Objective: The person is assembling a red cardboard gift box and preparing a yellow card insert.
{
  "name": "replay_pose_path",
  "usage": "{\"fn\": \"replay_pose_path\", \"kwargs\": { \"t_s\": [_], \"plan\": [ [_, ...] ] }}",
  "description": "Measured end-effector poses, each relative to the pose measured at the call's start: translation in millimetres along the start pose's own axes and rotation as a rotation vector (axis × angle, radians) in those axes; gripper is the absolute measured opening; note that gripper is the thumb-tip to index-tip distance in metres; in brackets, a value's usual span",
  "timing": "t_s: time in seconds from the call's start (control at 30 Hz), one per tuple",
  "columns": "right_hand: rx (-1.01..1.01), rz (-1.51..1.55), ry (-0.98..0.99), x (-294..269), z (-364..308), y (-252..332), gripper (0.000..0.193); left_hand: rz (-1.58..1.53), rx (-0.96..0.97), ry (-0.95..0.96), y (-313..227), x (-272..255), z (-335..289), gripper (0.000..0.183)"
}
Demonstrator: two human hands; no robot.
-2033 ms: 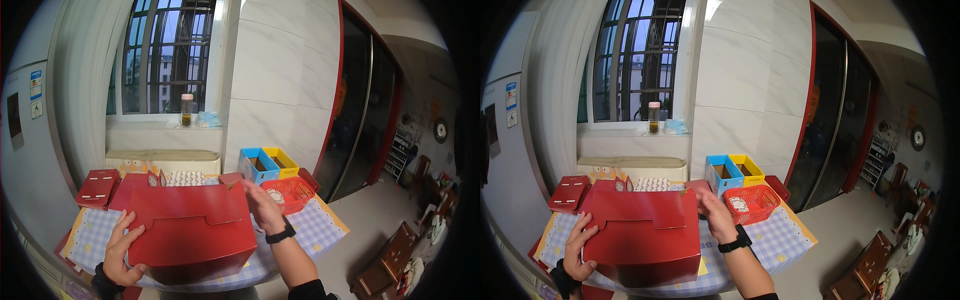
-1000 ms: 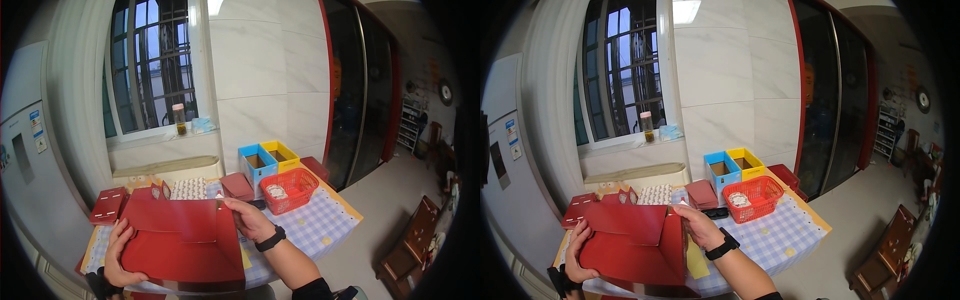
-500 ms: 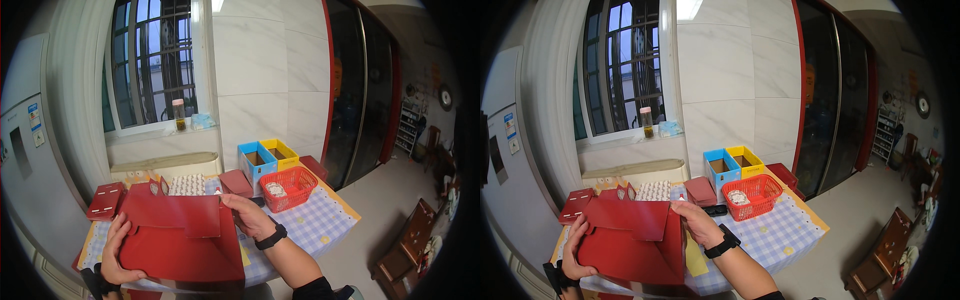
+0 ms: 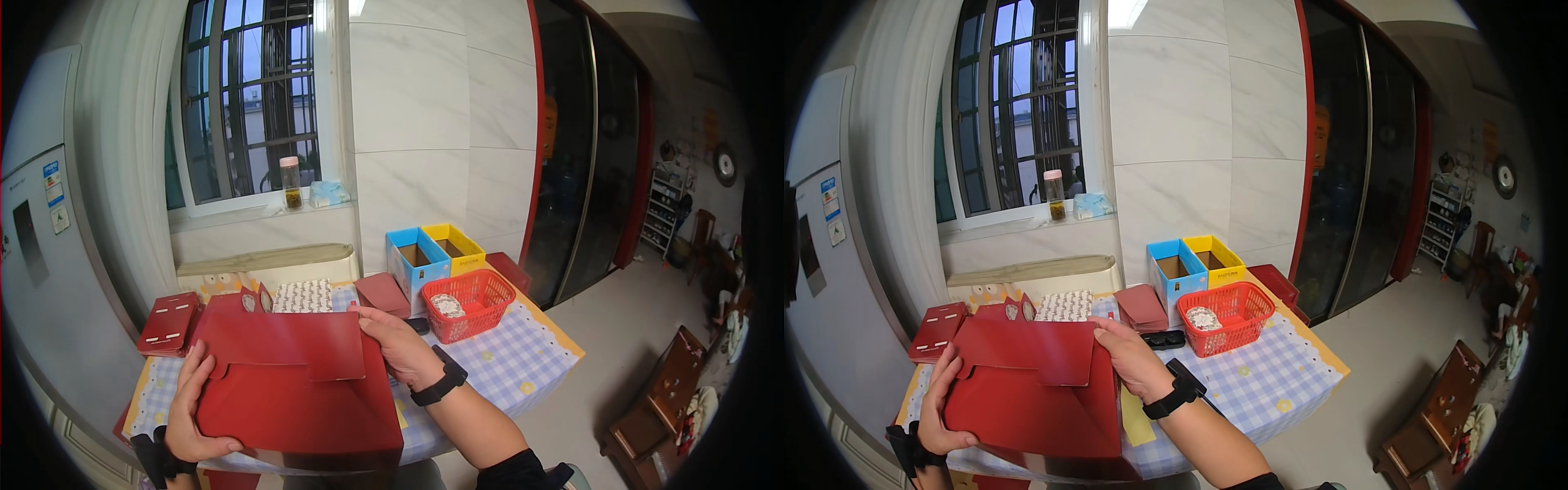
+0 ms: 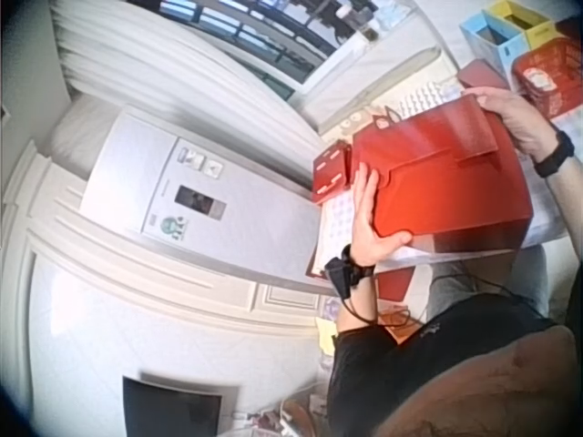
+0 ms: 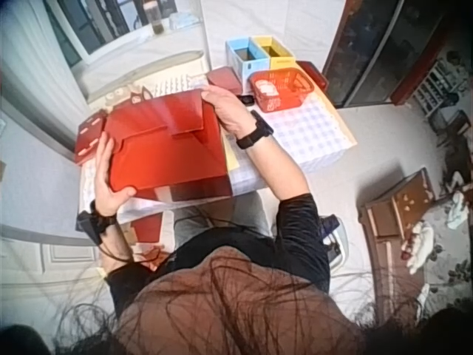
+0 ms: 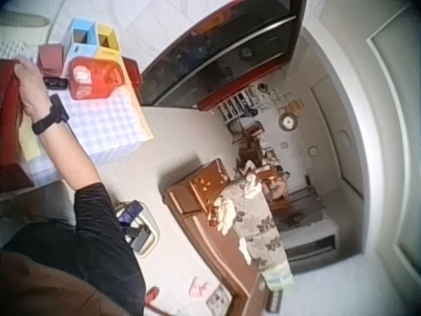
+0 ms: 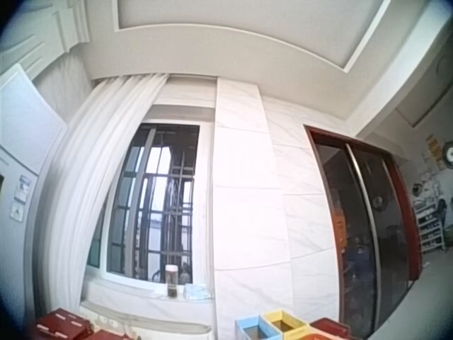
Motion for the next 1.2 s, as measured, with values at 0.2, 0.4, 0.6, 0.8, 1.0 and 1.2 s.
{"fn": "replay_pose_path", "kwargs": {
  "t_s": [0.2,0.4,0.6,0.8,1.0,1.2],
  "plan": [
    [0.022,-0.089,-0.07,-4,8,-4,0.036,0.037,-0.023,0.039,-3,-3,1,0.111],
    [-0.021,0.001,-0.159,3,4,-6,0.038,0.028,-0.019,0.032,-1,-1,-1,0.113],
    [-0.02,0.079,-0.048,-1,-6,-1,0.039,0.045,-0.012,0.044,-2,-3,-2,0.114],
    [0.031,-0.06,-0.005,4,0,4,0.038,0.092,-0.04,0.058,-8,-5,-4,0.114],
    [0.062,-0.142,-0.144,7,12,5,0.041,0.151,-0.035,0.101,-17,-7,2,0.107],
    [-0.022,-0.068,-0.25,6,18,-5,0.043,0.164,0.005,0.113,-21,-6,4,0.094]
  ]
}}
Point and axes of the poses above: each hand's wrist, its own z-axis towards the middle knuckle, its own x-axis out of the palm, y = z × x, the point moved 2 cm from there along z, towards the middle knuckle, and after that the axes turned 14 degrees about y, right-handed, at the moved point
